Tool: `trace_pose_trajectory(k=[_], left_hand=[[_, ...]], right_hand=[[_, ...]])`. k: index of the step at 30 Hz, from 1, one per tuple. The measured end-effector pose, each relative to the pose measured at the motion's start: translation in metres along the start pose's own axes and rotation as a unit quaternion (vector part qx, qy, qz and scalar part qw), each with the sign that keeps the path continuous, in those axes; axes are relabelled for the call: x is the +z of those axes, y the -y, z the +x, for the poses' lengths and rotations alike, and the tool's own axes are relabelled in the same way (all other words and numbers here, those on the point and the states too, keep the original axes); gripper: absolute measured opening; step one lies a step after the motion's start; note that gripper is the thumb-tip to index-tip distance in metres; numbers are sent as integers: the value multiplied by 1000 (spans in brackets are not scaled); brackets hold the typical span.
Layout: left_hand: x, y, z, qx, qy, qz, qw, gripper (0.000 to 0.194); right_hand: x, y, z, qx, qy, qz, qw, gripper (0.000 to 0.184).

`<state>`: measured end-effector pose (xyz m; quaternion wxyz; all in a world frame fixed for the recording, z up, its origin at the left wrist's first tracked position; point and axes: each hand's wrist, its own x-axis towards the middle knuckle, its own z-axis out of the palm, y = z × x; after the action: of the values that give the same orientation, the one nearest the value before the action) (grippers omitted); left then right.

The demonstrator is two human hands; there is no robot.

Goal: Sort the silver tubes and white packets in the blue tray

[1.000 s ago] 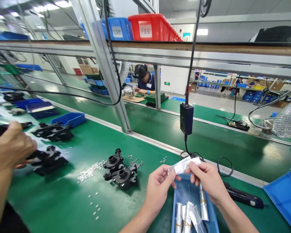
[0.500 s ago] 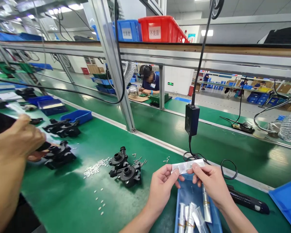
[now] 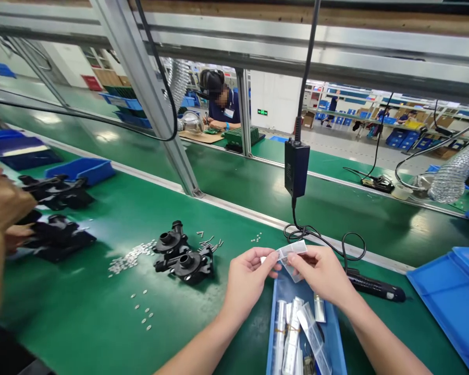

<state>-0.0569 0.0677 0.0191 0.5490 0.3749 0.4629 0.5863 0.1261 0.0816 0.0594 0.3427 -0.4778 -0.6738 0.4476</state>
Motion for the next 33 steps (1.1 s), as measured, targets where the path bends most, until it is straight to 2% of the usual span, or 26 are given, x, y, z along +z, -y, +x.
trace_pose_trajectory(k=[2, 4, 6, 8, 10, 12, 13, 14, 17, 19, 20, 23, 29, 33], left_hand=[[-1, 3, 2, -1, -5, 9, 1000, 39], [-2, 5, 4, 0, -6, 15, 1000, 38], [-2, 7, 4, -1, -8, 23, 1000, 38], [-2, 8, 5, -1, -9, 32, 999, 37], [-2, 9, 4, -2, -9, 37, 999, 37], [-2, 9, 5, -1, -8, 41, 999, 37], [-2, 10, 5, 1, -8, 43, 999, 37], [-2, 10, 5, 3, -9, 46, 999, 37], [-1, 12, 7, 7, -9, 50, 999, 38], [-1, 11, 6, 5, -6, 48, 999, 39], [-1, 11, 6, 3, -4, 46, 999, 39], [0, 8, 4, 4, -4, 42, 999, 38], [1, 6, 5, 12, -9, 33, 999, 34], [-1, 8, 5, 11, -8, 32, 999, 33]], right_hand=[[-11, 9, -4, -5, 30, -90, 995, 19], [-21, 23, -13, 15, 45, -221, 974, 17], [-25, 36, -24, 59, 79, -331, 938, 19], [-19, 45, -33, 109, 151, -411, 893, 18], [-9, 48, -38, 139, 225, -461, 847, 39], [-1, 46, -37, 141, 267, -484, 821, 43], [-1, 43, -35, 134, 269, -486, 820, 40], [-4, 41, -32, 125, 254, -476, 833, 38], [-27, 33, -25, 101, 160, -379, 906, 23], [-43, 32, -24, 80, 115, -333, 932, 18], [-49, 32, -25, 75, 116, -334, 932, 18], [-51, 34, -31, 70, 172, -382, 905, 18], [-25, 30, -34, 27, 262, -428, 865, 37], [-18, 34, -33, 55, 268, -490, 828, 22]])
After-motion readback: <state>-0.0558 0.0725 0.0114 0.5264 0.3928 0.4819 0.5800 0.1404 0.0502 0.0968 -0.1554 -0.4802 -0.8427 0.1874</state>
